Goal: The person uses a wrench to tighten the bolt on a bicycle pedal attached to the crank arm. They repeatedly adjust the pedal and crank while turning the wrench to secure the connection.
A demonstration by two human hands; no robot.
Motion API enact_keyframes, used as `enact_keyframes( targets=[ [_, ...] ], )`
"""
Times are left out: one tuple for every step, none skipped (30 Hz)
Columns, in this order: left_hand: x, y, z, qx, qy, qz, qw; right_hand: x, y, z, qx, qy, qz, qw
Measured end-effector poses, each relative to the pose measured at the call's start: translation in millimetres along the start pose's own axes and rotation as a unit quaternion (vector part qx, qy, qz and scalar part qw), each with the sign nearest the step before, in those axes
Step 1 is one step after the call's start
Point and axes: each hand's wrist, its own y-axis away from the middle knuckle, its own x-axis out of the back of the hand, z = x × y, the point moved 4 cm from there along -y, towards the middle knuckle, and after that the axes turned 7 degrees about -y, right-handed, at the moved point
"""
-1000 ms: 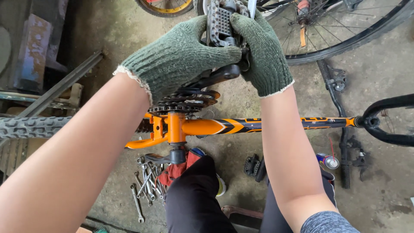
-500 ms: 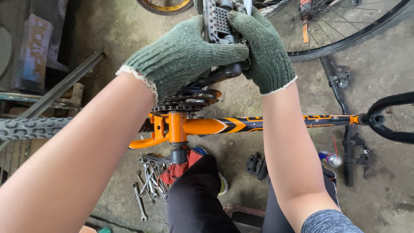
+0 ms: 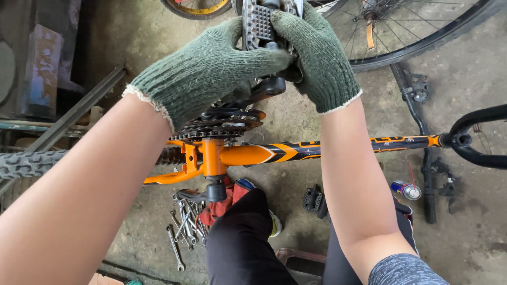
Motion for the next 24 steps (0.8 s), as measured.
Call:
enact_keyframes(
  targets=[
    [1,-2,-3,0.001,0.0,0.001,1.0,0,0,0,0.0,0.0,-0.001,1.0],
    [3,-5,-3,-0.035,-0.042,0.015,0.998,-1,0,-1,0.006,0.008,-0.011,1.0],
    [4,-7,-3,-0.07,-0.084,0.029,0.994,-1,0,-2,0.012,0.017,-0.021,1.0],
    [4,-6,0,-0.07,-0.083,0.03,0.994,-2,1,-2,0.011,0.017,-0.022,1.0],
    [5,-5,0,-0.048,-0.117,0.03,0.992,-2,1,-2,0.007,0.014,-0.01,1.0],
    [6,-4,1,-0.025,-0.15,0.03,0.988,-1,1,-2,0.003,0.01,0.002,1.0],
    [6,-2,4,-0.026,-0.15,0.03,0.988,-1,1,-1,0.003,0.011,0.003,1.0],
    [4,-1,5,-0.009,-0.109,0.016,0.994,0,1,-1,0.014,0.012,-0.001,1.0],
    [4,1,6,0.008,-0.068,0.004,0.998,-1,0,-1,0.024,0.013,-0.005,1.0],
    [5,-1,3,0.007,-0.068,0.004,0.998,-2,1,-3,0.025,0.013,-0.005,1.0],
    [6,-2,0,-0.001,-0.093,0.009,0.996,-2,1,-3,0.017,0.021,-0.002,1.0],
    [8,-3,-3,-0.009,-0.118,0.015,0.993,-3,2,-3,0.009,0.028,0.001,1.0],
    [8,-2,-3,-0.009,-0.118,0.014,0.993,-2,1,-2,0.009,0.028,0.002,1.0],
    [7,0,-1,-0.037,-0.084,-0.005,0.996,-2,0,-2,0.01,0.02,-0.003,1.0],
    [5,1,2,-0.065,-0.05,-0.025,0.996,-1,0,-2,0.012,0.012,-0.006,1.0],
    [6,2,-2,-0.064,-0.05,-0.027,0.996,-1,0,-1,0.013,0.011,-0.004,1.0],
    [7,1,-4,-0.072,-0.03,-0.041,0.996,-1,0,-1,0.011,0.015,0.001,1.0],
    [7,0,-6,-0.08,-0.01,-0.055,0.995,-1,-1,-1,0.009,0.019,0.007,1.0],
    [5,1,-4,-0.08,-0.011,-0.057,0.995,-1,0,-2,0.01,0.019,0.008,1.0],
    [5,1,-1,-0.089,-0.034,-0.039,0.995,0,1,-2,-0.002,0.019,0.022,1.0],
    [5,2,1,-0.097,-0.056,-0.019,0.994,-1,2,-2,-0.015,0.019,0.034,0.999],
    [5,3,5,-0.096,-0.056,-0.019,0.994,-2,2,-3,-0.016,0.019,0.034,0.999],
    [7,3,6,-0.068,-0.109,0.018,0.991,-3,3,-5,-0.012,0.024,0.035,0.999],
    [9,4,8,-0.039,-0.162,0.055,0.984,-5,4,-6,-0.008,0.029,0.036,0.999]
  ],
)
